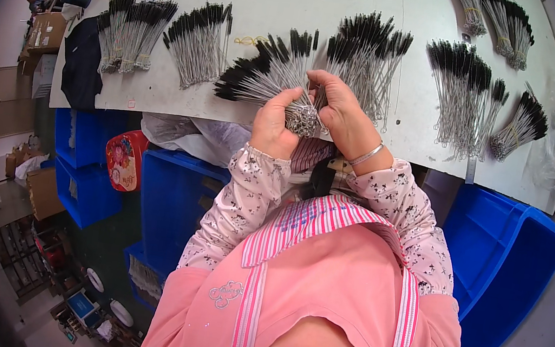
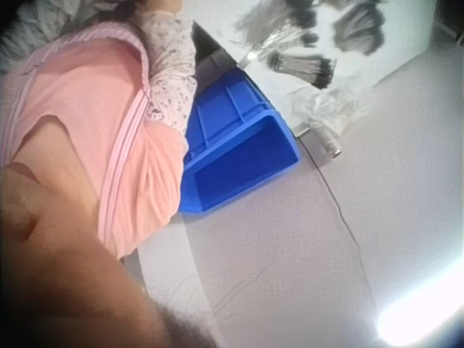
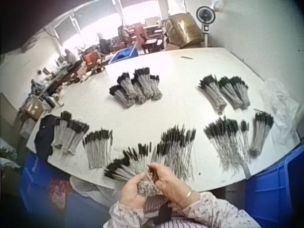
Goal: The person gathers bundles of metal wire brushes from a table and secures them with rubber bands. They repeatedly pick up a bundle, align the bristles, and wrap a rubber band around the base to hold the bundle together before placing it back on the table.
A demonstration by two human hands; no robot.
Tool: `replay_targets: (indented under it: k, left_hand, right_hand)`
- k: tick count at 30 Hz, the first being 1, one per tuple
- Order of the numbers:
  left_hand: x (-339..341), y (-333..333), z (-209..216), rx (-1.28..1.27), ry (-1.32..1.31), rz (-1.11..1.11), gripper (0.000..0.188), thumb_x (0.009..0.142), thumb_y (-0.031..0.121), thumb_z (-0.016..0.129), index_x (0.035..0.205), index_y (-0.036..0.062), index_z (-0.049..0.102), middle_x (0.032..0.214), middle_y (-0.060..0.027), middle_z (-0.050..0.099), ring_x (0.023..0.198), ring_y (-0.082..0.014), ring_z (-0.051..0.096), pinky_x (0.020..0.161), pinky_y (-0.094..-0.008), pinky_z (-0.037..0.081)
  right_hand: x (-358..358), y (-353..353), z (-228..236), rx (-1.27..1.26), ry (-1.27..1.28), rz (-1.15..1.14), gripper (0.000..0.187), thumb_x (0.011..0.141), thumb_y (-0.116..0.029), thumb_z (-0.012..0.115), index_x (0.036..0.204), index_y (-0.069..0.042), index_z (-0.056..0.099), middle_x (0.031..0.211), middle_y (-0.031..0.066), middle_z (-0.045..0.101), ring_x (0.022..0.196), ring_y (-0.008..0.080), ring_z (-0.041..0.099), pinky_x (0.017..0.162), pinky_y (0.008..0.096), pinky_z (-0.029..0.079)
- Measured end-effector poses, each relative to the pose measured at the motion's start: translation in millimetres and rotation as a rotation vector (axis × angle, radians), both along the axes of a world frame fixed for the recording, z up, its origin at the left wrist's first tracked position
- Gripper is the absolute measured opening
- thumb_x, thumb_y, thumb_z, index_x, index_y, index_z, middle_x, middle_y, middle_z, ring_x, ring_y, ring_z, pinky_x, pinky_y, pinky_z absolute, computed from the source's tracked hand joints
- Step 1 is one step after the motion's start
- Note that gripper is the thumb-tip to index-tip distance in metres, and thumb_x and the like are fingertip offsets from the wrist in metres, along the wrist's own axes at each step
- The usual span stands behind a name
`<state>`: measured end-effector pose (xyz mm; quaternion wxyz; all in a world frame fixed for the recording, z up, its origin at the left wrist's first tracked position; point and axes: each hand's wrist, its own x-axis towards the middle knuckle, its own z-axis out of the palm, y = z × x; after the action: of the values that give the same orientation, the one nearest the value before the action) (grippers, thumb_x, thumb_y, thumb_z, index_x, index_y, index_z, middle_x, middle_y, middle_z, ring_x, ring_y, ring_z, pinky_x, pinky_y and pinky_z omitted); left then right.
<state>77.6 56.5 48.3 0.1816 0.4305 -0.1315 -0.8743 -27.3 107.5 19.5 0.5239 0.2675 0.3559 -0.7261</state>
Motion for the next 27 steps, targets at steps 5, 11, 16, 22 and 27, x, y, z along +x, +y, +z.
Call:
replay_targets:
  k: [5,11,16,22,27]
  left_hand:
    - [3,-2,-5,-0.018,0.010,-0.029,0.018,0.082,0.000,0.061,0.099,-0.0031,0.056,0.092,-0.0140,0.063,0.081,-0.0251,0.064,0.073,-0.0380,0.055]
    - [4,5,-10,-0.099,-0.057,-0.038,0.015,0.079,-0.001,0.063,0.094,-0.0041,0.060,0.088,-0.0128,0.064,0.076,-0.0244,0.065,0.067,-0.0381,0.055]
    - [4,4,-12,-0.137,-0.162,-0.019,0.014,0.080,-0.001,0.062,0.094,-0.0016,0.059,0.086,-0.0115,0.064,0.074,-0.0249,0.065,0.066,-0.0397,0.055]
    - [6,2,-14,-0.101,-0.143,-0.005,0.011,0.079,-0.001,0.061,0.090,-0.0007,0.059,0.086,-0.0116,0.064,0.074,-0.0242,0.065,0.067,-0.0382,0.055]
    - [5,10,-3,-0.128,-0.119,0.038,0.011,0.079,-0.001,0.061,0.090,-0.0013,0.060,0.086,-0.0113,0.064,0.074,-0.0243,0.065,0.067,-0.0372,0.054]
  right_hand:
    - [1,-2,-2,0.000,0.044,0.038,0.011,0.077,-0.004,0.069,0.075,-0.003,0.059,0.063,0.0045,0.055,0.050,0.0132,0.049,0.044,0.0252,0.041]
    - [5,1,-9,0.051,0.140,0.107,0.011,0.077,-0.008,0.072,0.080,-0.005,0.061,0.069,0.0035,0.059,0.056,0.0125,0.051,0.051,0.0252,0.044]
    - [6,0,-11,0.066,0.101,0.103,0.012,0.076,-0.008,0.072,0.079,-0.006,0.060,0.069,0.0027,0.058,0.053,0.0115,0.050,0.046,0.0238,0.043]
    - [7,0,-4,0.055,0.101,0.125,0.013,0.076,-0.008,0.072,0.077,-0.007,0.059,0.068,0.0021,0.057,0.051,0.0104,0.047,0.044,0.0225,0.041]
    - [8,3,-1,0.050,0.117,0.116,0.012,0.077,-0.008,0.071,0.077,-0.007,0.059,0.069,0.0022,0.057,0.051,0.0102,0.046,0.046,0.0221,0.041]
